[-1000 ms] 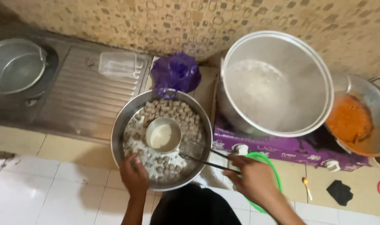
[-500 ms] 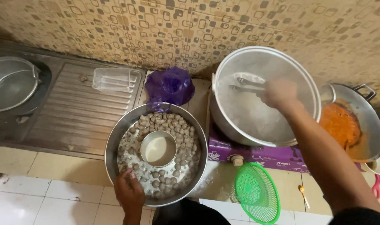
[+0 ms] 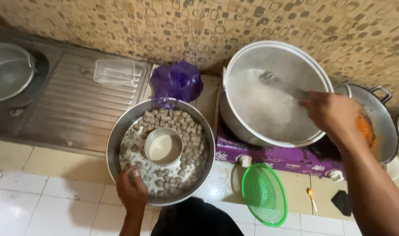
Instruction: Transferring cooked meatballs from a boiling pot to a steamer tray using tongs.
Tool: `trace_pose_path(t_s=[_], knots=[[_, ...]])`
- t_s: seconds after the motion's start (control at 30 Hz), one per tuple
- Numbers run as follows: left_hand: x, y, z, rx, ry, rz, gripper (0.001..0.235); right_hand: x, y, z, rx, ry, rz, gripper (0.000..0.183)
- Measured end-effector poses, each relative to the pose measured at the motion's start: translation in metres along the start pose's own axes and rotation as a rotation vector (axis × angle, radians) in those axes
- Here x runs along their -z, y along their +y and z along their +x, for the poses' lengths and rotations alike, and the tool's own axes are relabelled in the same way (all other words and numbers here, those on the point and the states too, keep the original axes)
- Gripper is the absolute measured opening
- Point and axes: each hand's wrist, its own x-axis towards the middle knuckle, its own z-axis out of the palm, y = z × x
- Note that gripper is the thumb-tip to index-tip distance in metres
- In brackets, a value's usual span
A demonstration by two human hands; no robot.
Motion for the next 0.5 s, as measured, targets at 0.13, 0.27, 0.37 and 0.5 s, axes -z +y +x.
trace_pose_path(t_s=[0.13,0.27,0.37,0.5], knots=[[-0.005,-0.009,-0.001,0.061,-0.028,0.03,0.025,0.07,-0.021,-0.063,0.018,0.022,0.109,0.03],[0.003,0.005,-0.001,0.003,0.001,-0.017,0.022,0.081,-0.058,-0.133,-0.028,-0.046,0.353,0.036],[0.011,0.02,0.006,-0.014,0.004,-0.05,0.022,0.051,-0.108,-0.165,0.092,-0.146,0.674,0.035],[0.001,0.006,0.002,-0.014,-0.018,-0.004,0.022,-0.023,-0.173,-0.195,0.268,-0.296,0.595,0.016]])
